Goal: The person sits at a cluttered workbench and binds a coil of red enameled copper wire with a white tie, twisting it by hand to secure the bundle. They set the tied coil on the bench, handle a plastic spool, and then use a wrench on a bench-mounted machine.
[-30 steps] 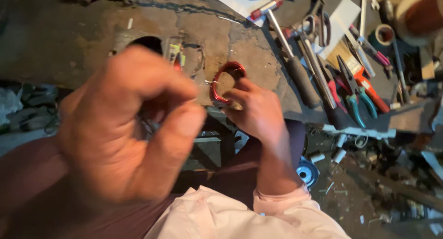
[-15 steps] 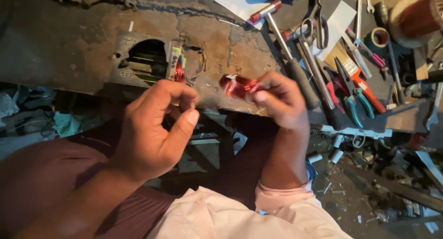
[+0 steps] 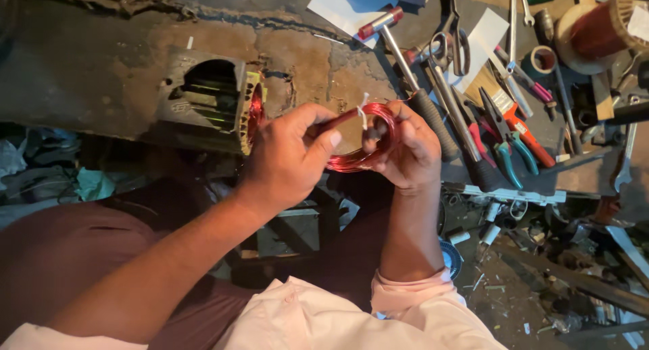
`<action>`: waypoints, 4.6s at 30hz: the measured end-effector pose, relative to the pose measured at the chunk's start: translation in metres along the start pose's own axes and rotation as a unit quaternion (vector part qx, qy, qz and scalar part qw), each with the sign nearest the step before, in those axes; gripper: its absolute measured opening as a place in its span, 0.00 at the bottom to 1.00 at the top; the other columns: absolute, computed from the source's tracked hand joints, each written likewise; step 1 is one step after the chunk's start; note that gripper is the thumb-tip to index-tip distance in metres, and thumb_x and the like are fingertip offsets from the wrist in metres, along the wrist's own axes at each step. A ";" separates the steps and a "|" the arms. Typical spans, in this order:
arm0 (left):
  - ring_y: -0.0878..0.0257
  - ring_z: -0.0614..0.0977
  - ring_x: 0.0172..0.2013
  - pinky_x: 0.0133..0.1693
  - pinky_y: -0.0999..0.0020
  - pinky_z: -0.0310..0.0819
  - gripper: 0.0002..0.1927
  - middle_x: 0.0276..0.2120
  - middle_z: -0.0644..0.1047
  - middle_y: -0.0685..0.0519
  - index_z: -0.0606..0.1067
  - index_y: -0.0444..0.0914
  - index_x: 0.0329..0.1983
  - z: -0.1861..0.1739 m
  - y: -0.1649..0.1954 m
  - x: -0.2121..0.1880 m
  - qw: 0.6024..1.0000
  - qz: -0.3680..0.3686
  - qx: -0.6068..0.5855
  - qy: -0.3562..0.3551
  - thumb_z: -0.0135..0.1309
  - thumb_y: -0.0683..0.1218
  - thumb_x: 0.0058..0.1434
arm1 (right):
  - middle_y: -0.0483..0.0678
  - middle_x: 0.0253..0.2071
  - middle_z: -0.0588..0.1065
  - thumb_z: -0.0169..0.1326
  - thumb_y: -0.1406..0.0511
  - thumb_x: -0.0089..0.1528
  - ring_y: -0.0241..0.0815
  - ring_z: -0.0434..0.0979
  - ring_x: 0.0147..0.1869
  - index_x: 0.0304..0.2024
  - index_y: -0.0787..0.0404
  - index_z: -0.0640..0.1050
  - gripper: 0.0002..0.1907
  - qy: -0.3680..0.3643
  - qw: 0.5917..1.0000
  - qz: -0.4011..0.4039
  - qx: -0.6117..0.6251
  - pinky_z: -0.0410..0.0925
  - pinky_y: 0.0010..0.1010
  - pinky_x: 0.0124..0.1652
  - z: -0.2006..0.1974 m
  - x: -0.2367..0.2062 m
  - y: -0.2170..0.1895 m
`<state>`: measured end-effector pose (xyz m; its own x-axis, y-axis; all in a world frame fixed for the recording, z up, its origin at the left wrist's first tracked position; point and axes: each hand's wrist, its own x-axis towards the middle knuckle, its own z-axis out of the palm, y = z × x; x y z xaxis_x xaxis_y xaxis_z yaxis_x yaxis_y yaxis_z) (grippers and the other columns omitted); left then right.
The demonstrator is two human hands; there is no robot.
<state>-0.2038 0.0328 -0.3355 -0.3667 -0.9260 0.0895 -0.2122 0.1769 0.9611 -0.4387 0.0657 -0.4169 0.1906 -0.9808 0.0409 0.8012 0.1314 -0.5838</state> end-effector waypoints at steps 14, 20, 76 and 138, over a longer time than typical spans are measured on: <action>0.51 0.82 0.38 0.41 0.58 0.74 0.14 0.36 0.79 0.47 0.75 0.36 0.45 0.002 0.015 0.004 0.971 0.193 0.136 -0.035 0.63 0.41 0.58 | 0.56 0.46 0.76 0.62 0.74 0.62 0.42 0.77 0.49 0.42 0.69 0.77 0.08 -0.020 0.950 -0.098 -0.296 0.71 0.32 0.52 -0.012 -0.001 -0.008; 0.49 0.82 0.40 0.46 0.55 0.72 0.16 0.38 0.79 0.48 0.74 0.37 0.46 0.000 0.015 0.000 0.965 0.212 0.141 -0.068 0.65 0.45 0.57 | 0.58 0.50 0.76 0.64 0.72 0.59 0.43 0.77 0.53 0.41 0.68 0.80 0.09 -0.036 0.943 -0.123 -0.308 0.71 0.32 0.55 -0.012 -0.001 -0.008; 0.69 0.79 0.30 0.36 0.72 0.78 0.10 0.31 0.78 0.54 0.75 0.30 0.48 0.030 -0.046 -0.023 0.928 -0.162 -0.311 -0.129 0.52 0.41 0.68 | 0.50 0.37 0.79 0.61 0.71 0.64 0.32 0.76 0.37 0.44 0.73 0.80 0.09 -0.035 0.879 -0.098 -0.465 0.68 0.22 0.37 -0.006 0.008 -0.003; 0.48 0.84 0.41 0.43 0.60 0.78 0.10 0.39 0.80 0.43 0.75 0.33 0.46 0.012 -0.004 -0.028 0.994 0.099 0.047 0.000 0.58 0.39 0.61 | 0.54 0.44 0.79 0.64 0.72 0.62 0.41 0.79 0.46 0.43 0.72 0.81 0.10 -0.027 0.973 -0.078 -0.217 0.71 0.31 0.49 0.002 0.008 0.030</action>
<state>-0.2039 0.0622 -0.3451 -0.4090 -0.8702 0.2747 -0.2205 0.3863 0.8956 -0.4118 0.0625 -0.4330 0.1251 -0.9733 0.1923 0.5096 -0.1033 -0.8542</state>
